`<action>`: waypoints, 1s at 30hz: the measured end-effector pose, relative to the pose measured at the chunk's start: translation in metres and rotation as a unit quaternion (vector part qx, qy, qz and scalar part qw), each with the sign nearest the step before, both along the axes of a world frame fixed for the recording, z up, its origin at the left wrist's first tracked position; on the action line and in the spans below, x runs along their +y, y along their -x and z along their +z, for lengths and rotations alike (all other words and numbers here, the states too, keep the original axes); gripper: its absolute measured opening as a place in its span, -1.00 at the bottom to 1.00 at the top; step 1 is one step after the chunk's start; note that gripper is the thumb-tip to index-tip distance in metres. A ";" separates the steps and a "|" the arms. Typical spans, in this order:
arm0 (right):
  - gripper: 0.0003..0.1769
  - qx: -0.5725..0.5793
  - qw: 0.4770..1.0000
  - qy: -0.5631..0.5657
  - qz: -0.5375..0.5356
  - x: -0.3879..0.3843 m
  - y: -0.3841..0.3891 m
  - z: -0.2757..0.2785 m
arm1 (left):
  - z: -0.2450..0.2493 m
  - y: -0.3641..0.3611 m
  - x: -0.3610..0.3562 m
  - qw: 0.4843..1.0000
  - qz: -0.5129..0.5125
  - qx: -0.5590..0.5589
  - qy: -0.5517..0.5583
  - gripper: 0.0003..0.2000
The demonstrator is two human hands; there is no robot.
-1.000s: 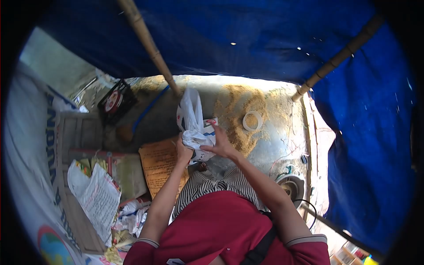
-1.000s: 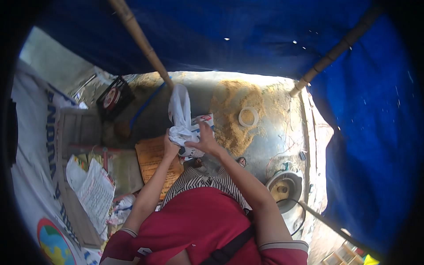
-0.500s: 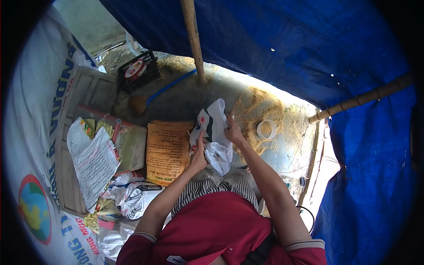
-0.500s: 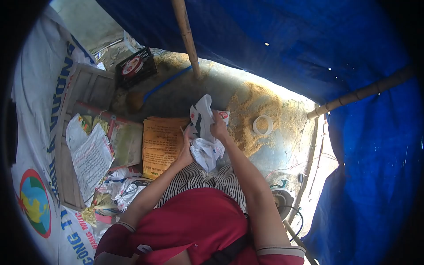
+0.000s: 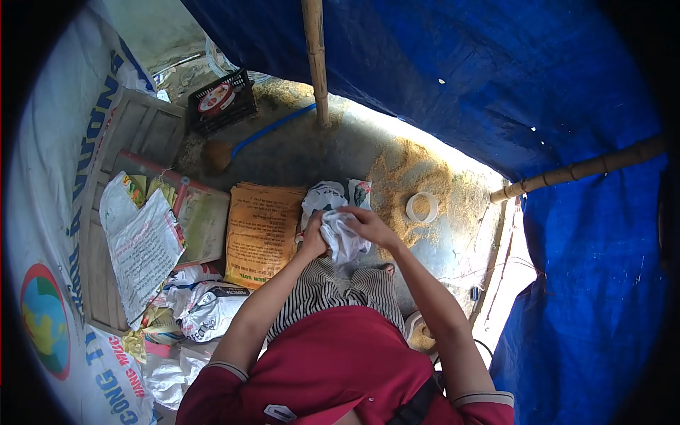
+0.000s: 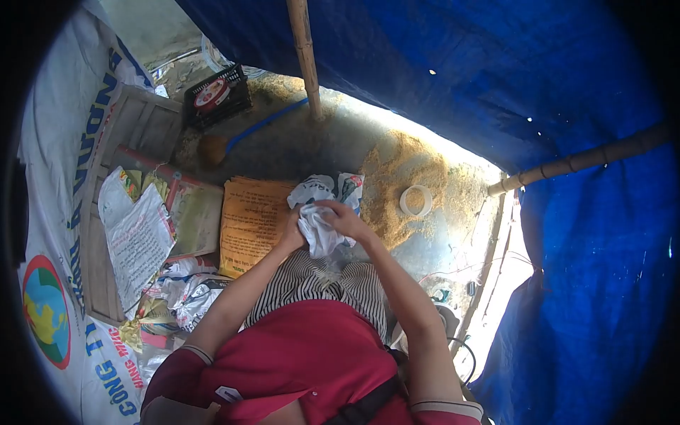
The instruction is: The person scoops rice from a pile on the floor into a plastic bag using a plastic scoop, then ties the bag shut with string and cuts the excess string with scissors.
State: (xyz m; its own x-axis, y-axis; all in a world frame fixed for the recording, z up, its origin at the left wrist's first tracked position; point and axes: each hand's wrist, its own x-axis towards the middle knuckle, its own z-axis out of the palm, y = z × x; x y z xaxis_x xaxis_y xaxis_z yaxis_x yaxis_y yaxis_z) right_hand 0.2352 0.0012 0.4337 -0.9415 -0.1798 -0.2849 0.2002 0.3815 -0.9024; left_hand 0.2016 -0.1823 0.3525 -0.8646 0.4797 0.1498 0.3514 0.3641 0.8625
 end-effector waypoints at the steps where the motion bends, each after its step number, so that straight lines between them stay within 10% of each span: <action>1: -0.50 -0.035 0.993 0.090 -0.061 0.008 -0.003 0.002 | 0.002 0.004 -0.001 0.996 0.016 -0.075 -0.044 -0.54; 3: -0.38 -0.070 0.975 0.177 -0.117 0.028 -0.009 -0.003 | 0.013 0.013 -0.008 0.985 0.051 -0.160 -0.039 -0.56; 5: 0.02 0.070 0.983 -0.162 -0.053 0.044 -0.021 -0.033 | -0.012 0.021 -0.011 0.975 0.071 -0.193 -0.090 -0.56; 11: 0.56 -0.086 0.935 -0.342 0.031 0.012 -0.038 -0.050 | 0.054 0.009 0.007 0.904 0.156 -0.359 -0.173 -0.69; 18: 0.46 0.042 0.967 -0.242 -0.069 0.004 -0.038 -0.145 | 0.076 0.024 0.021 0.836 0.023 -0.439 -0.329 -0.71; 30: 0.07 -0.022 0.937 0.049 -0.345 -0.015 0.011 -0.100 | 0.122 0.059 0.043 0.906 -0.082 -0.365 -0.196 -0.67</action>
